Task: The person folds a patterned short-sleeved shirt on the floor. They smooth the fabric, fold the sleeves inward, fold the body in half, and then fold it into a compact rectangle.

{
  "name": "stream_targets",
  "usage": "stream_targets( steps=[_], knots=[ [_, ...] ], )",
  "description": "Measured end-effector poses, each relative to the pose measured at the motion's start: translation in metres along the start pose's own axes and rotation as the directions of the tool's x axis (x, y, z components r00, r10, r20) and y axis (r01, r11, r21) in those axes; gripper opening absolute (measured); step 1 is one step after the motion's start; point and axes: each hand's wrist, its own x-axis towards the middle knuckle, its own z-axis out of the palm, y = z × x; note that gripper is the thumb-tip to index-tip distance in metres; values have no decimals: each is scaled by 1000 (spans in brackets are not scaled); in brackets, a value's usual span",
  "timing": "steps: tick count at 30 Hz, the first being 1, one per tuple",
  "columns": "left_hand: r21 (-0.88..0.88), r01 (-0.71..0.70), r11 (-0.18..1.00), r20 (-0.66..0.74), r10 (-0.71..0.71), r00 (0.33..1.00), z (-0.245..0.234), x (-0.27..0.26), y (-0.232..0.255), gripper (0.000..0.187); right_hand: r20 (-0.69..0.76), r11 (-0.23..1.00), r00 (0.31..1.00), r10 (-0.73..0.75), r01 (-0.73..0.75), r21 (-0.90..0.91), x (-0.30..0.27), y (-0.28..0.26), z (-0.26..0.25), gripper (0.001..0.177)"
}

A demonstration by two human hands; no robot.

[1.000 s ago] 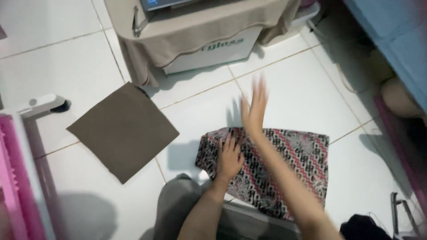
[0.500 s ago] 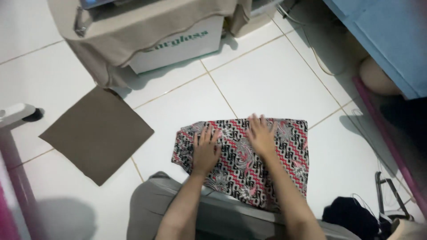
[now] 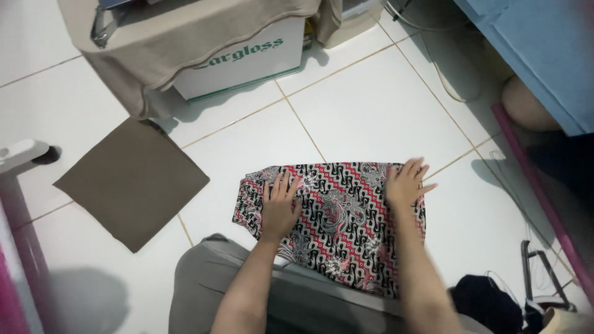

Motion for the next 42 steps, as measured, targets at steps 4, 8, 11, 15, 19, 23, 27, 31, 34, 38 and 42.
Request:
stream_targets(
  steps=[4,8,11,15,19,23,27,31,34,38,42],
  knots=[
    [-4,-58,998,-109,58,992,8,-5,-1,64,-153,963,988,31,12,270,-60,-79,53,72],
    [-8,-90,996,-154,88,984,7,-5,-4,63,-243,721,745,-622,422,-549,-122,-127,57,43],
    [1,-82,997,-150,81,985,6,-3,-1,66,-300,765,708,-639,625,-156,-103,-109,37,55],
    [-5,-81,997,-121,80,989,9,-1,-3,64,-129,906,897,-423,423,-27,-56,-19,28,63],
    [87,-30,996,13,29,999,9,1,0,66,-1,986,989,-149,149,77,-38,36,1,63],
    [131,0,991,44,-6,999,13,3,-2,67,-84,934,954,289,-261,243,-41,-2,7,68],
    [139,-21,990,44,15,999,10,4,2,70,315,903,897,311,-382,196,-56,-100,98,70],
    [186,-7,982,95,-11,995,13,2,2,70,-311,887,840,-445,461,-23,-101,-160,35,61],
    [174,-1,985,88,-14,996,13,4,0,69,-55,892,892,-449,451,25,-72,-123,16,62],
    [160,13,987,103,-30,994,12,5,2,70,24,955,956,-291,292,-47,-26,-33,4,61],
    [210,24,977,150,-56,987,5,8,8,72,104,994,988,-113,113,7,6,32,-15,66]
  ],
)
